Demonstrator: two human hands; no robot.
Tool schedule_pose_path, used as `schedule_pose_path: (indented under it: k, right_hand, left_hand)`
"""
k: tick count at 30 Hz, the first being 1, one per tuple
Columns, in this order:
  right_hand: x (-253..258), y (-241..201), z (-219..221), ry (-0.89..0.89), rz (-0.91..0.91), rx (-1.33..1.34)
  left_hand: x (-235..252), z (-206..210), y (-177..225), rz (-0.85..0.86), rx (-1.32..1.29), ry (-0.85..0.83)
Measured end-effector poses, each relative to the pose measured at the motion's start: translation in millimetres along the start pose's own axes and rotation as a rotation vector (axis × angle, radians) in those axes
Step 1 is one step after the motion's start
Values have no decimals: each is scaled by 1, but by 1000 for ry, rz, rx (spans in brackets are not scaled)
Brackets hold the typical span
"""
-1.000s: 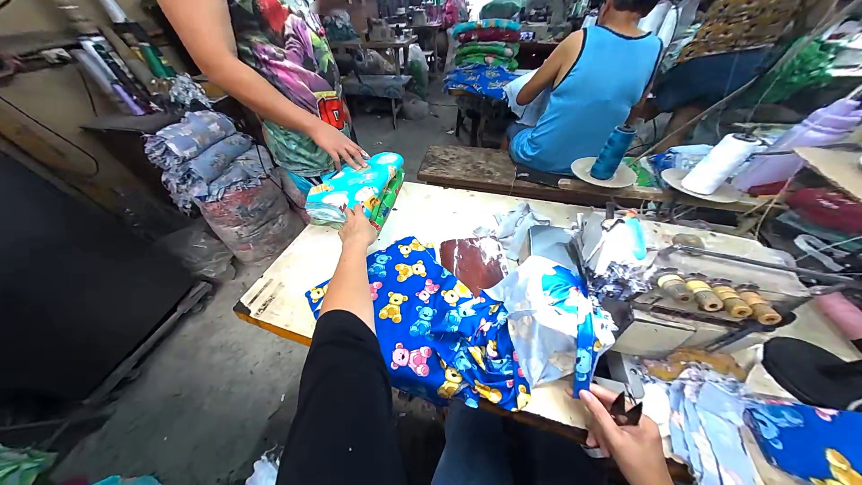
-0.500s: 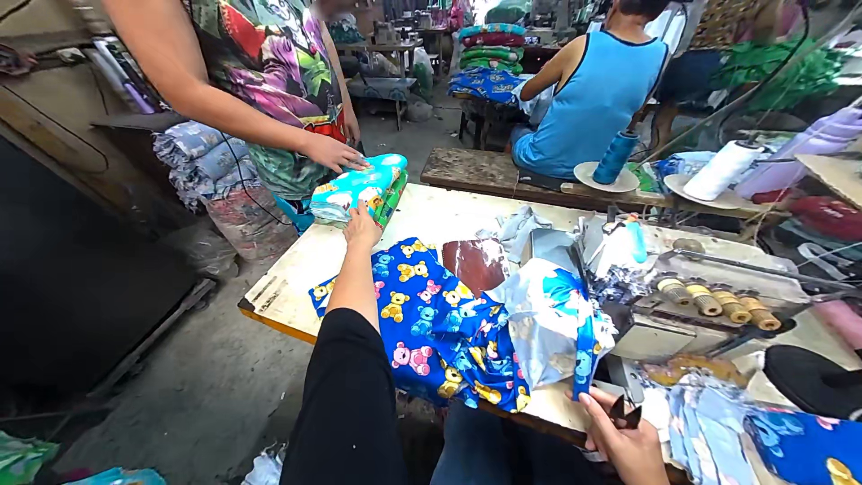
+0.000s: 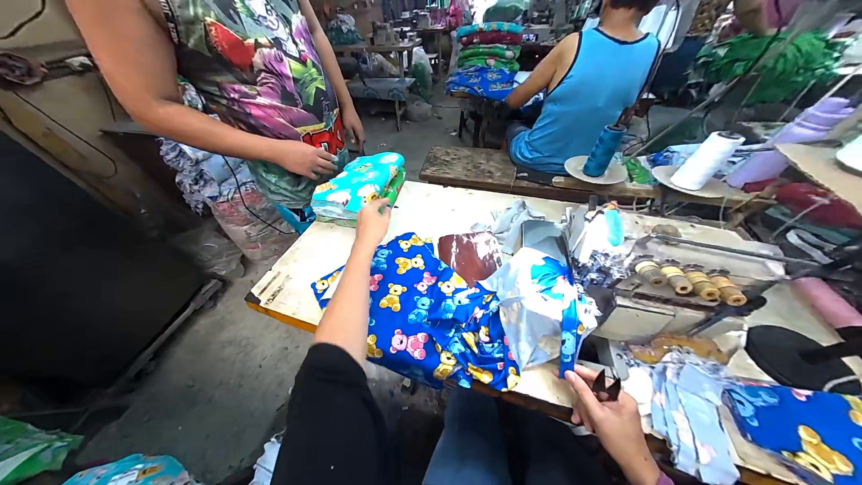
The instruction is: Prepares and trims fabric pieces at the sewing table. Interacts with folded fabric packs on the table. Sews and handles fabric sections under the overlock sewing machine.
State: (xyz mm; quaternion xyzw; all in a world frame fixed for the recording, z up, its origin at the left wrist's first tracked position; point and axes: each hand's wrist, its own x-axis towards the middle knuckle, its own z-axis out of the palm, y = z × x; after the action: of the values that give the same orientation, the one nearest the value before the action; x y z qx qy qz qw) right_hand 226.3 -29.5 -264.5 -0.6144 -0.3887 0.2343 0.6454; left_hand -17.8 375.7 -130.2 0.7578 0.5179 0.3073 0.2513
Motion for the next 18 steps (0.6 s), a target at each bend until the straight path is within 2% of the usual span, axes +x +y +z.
schedule_pose_path:
  k: [2, 4, 7, 9, 11, 13, 15, 18]
  right_hand:
    - [0, -1, 0, -5, 7, -9]
    - [1, -5, 0, -13, 37, -51]
    - [5, -16, 0, -36, 123, -71]
    - [7, -33, 0, -42, 162, 4]
    - [6, -57, -3, -57, 165, 58]
    - [4, -77, -9, -87, 178, 38]
    - [4, -86, -15, -117, 201, -4]
    - [6, -88, -23, -175, 242, -78]
  left_hand:
    - [-37, 18, 20, 88, -225, 106]
    - [-88, 38, 48, 149, -312, 135]
    - [-173, 72, 91, 266, -447, 42]
    - [-220, 101, 110, 297, -578, -107]
    - [-251, 124, 125, 180, -674, -329]
    - [-268, 144, 139, -50, -820, -509]
    - [-272, 157, 148, -260, -962, -602]
    - [-268, 163, 155, -347, -1076, -623]
